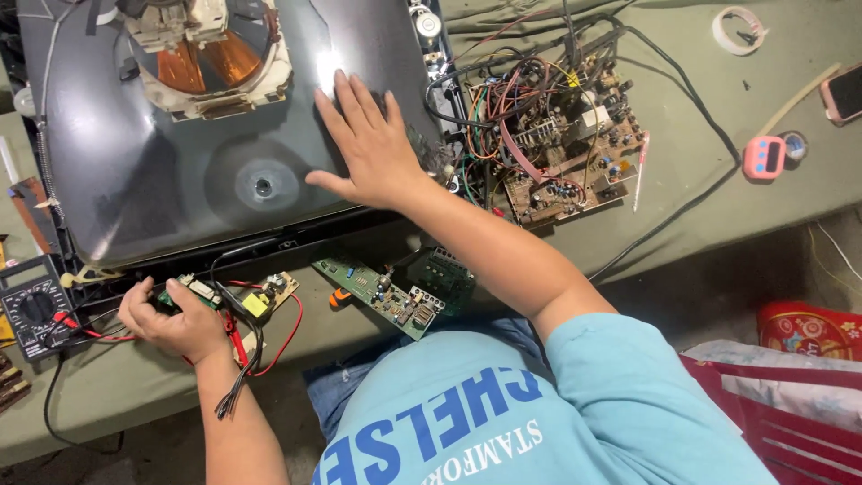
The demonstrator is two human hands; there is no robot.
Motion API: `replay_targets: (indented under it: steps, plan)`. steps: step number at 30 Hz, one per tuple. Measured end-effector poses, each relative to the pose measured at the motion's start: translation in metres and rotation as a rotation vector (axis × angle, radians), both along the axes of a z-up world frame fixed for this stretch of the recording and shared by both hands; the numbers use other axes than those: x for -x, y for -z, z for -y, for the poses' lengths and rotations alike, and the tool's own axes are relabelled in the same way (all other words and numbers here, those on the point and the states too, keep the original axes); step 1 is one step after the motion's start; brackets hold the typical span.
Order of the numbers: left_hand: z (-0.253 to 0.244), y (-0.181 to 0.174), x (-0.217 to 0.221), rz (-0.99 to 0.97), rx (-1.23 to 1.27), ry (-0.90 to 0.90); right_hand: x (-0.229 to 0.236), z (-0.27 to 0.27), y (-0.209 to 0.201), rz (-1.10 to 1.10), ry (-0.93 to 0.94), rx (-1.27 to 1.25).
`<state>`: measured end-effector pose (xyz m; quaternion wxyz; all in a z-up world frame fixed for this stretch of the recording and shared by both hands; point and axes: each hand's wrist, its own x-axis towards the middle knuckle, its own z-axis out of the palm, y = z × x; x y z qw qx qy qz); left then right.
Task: The person is inspecting the internal components of a CRT television, moving circuit boards, and using a screwdriver to work on a small PCB.
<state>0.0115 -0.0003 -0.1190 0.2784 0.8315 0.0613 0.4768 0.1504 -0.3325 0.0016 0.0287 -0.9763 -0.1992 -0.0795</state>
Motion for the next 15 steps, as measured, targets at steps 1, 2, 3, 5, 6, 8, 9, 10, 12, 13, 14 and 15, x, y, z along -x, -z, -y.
replay_targets:
  steps: [1, 2, 3, 5, 6, 8, 9, 10, 12, 13, 14, 15]
  plan:
    - [0.0, 0.001, 0.0, 0.01, -0.015, 0.017, -0.005, 0.0, -0.012, -0.092, -0.016, 0.02]
    - [0.0, 0.002, 0.001, 0.011, -0.014, 0.022, -0.018, 0.004, -0.015, -0.092, -0.011, 0.021]
    - [-0.001, 0.002, 0.001, -0.007, -0.004, 0.015, -0.031, 0.008, -0.018, -0.127, -0.012, -0.027]
    - [-0.001, 0.003, 0.001, -0.027, 0.006, 0.016, -0.052, 0.017, -0.014, -0.161, -0.005, -0.077]
    - [-0.001, 0.003, 0.0, -0.025, 0.01, 0.014, -0.06, 0.022, -0.008, -0.138, 0.055, -0.162]
    - [-0.002, 0.004, 0.0, -0.028, 0.015, 0.017, -0.065, 0.025, 0.002, -0.117, 0.12, -0.245]
    - [-0.003, 0.005, 0.0, -0.027, 0.001, 0.013, -0.062, 0.024, 0.005, -0.124, 0.22, -0.283]
    - [-0.003, 0.005, 0.0, -0.025, -0.014, 0.01, -0.059, 0.023, 0.009, -0.131, 0.321, -0.32]
    - [-0.003, 0.005, 0.0, -0.039, 0.0, 0.01, -0.028, 0.014, -0.009, -0.189, 0.291, -0.251]
    - [-0.003, 0.004, 0.0, -0.051, 0.011, 0.007, -0.013, 0.008, -0.018, -0.244, 0.257, -0.185]
    - [-0.002, 0.004, -0.002, -0.055, 0.014, 0.005, -0.009, 0.008, 0.0, -0.247, 0.256, -0.182]
    - [-0.002, 0.003, -0.002, -0.044, 0.005, 0.022, -0.004, 0.007, 0.019, -0.055, 0.191, -0.114]
